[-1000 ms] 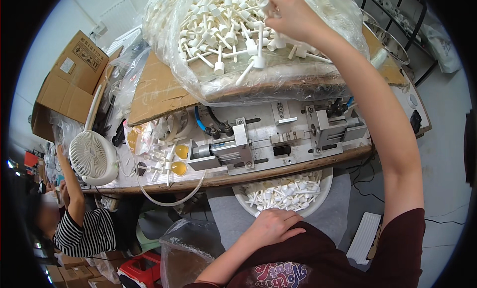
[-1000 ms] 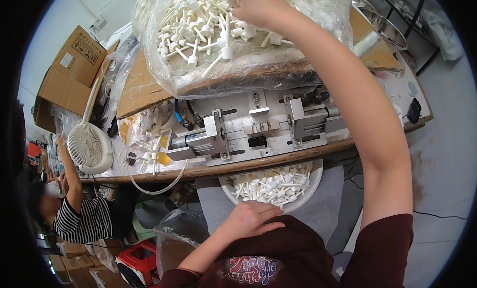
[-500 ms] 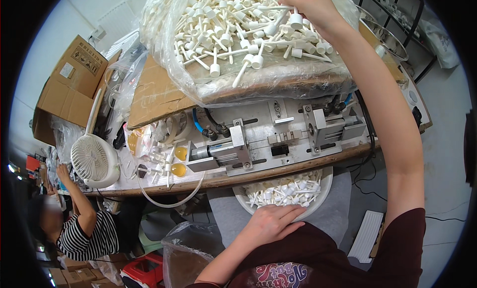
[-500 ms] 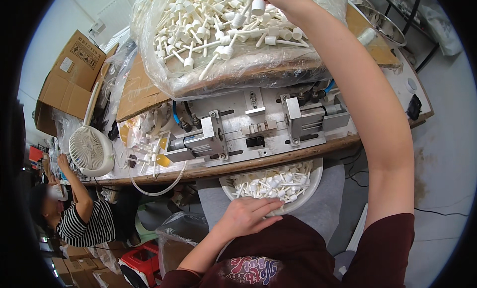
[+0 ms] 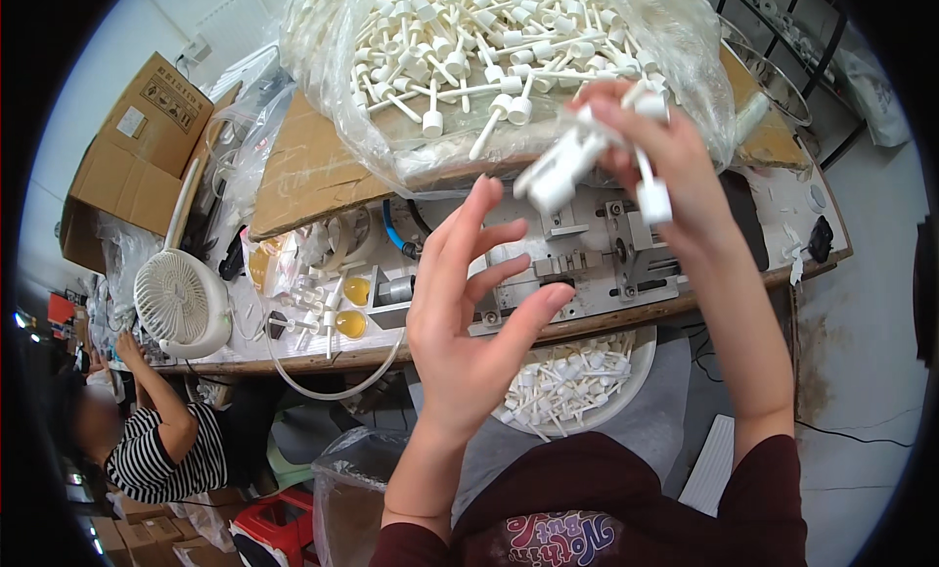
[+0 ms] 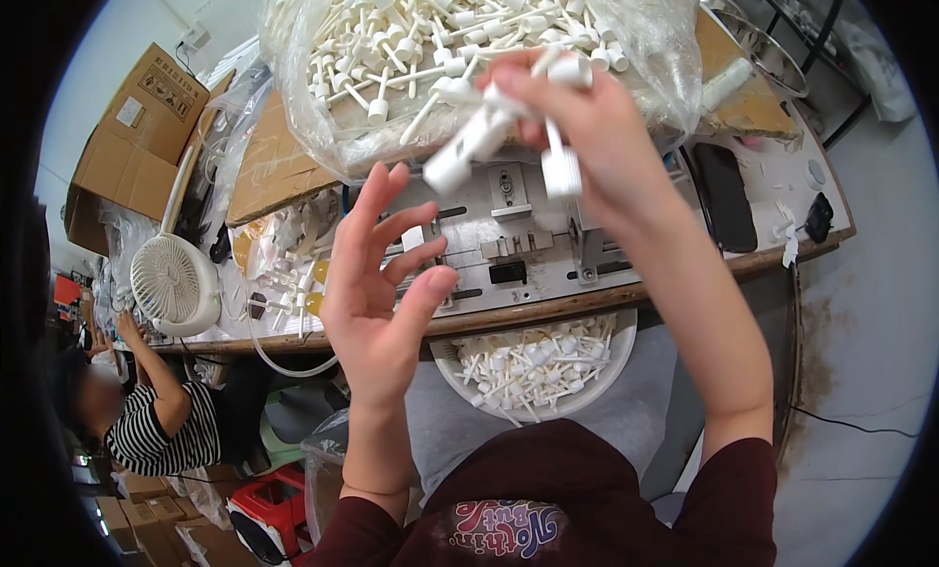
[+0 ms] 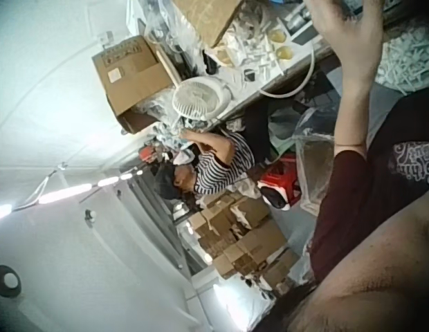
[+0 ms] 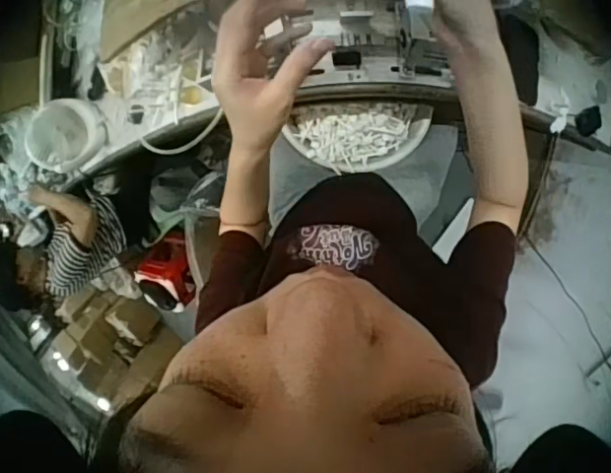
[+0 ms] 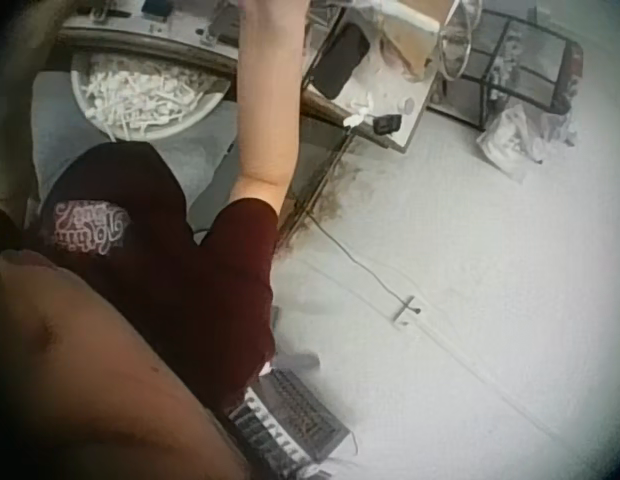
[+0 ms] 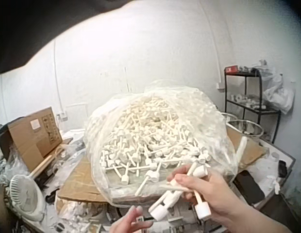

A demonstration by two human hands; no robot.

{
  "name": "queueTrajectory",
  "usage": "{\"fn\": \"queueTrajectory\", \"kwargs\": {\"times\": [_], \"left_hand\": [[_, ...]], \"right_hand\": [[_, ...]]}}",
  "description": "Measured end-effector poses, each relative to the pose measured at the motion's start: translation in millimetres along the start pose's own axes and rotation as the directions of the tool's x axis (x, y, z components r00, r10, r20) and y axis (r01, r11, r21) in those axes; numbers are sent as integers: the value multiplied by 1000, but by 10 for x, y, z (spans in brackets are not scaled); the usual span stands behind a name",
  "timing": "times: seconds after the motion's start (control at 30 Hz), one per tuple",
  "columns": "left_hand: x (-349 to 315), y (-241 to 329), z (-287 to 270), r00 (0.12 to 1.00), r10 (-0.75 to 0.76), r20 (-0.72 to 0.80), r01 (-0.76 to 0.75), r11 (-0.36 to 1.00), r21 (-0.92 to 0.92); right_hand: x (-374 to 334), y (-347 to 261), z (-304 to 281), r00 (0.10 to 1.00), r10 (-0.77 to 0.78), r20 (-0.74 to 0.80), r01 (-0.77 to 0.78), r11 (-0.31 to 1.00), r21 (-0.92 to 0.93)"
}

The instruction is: Assembling plastic sprayer head components using a pneumatic assembly machine.

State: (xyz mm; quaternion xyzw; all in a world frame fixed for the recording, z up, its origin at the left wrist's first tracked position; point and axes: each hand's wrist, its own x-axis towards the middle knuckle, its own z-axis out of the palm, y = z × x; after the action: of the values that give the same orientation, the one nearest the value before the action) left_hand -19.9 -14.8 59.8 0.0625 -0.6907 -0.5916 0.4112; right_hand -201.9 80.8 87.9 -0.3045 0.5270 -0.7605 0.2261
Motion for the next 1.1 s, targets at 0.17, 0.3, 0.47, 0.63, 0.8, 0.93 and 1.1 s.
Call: {"fn": "queueTrajectory", "kwargs": {"times": [0.17,0.3,0.47,0.63,0.8,0.93,1.1], "left_hand": [[-27,-29,-105,958,16,287,-46,994,97],[-200,98,-98,936,-47,350,-19,983,184],[-491,-214,-34,946,39,323,-155,927,341],[-561,-582,41,903,80,422,-367,656,660],[-436,-607,92,897,86,433,-399,575,714],[-433,-627,95,911,77,406,-367,604,707],[-416,-591,59,908,35,418,-340,642,687]], "right_hand": [[-485,153,14,972,230,-54,-219,963,156],[-573,309,-159,970,209,-127,-163,939,304],[-740,318,-170,945,118,-305,-39,966,254],[-888,403,-45,896,-12,-444,85,986,145],[-976,408,17,862,-130,-490,146,989,-6],[-1031,474,-24,859,-151,-489,174,985,2],[-1079,584,-3,838,-134,-530,175,984,27]]}}
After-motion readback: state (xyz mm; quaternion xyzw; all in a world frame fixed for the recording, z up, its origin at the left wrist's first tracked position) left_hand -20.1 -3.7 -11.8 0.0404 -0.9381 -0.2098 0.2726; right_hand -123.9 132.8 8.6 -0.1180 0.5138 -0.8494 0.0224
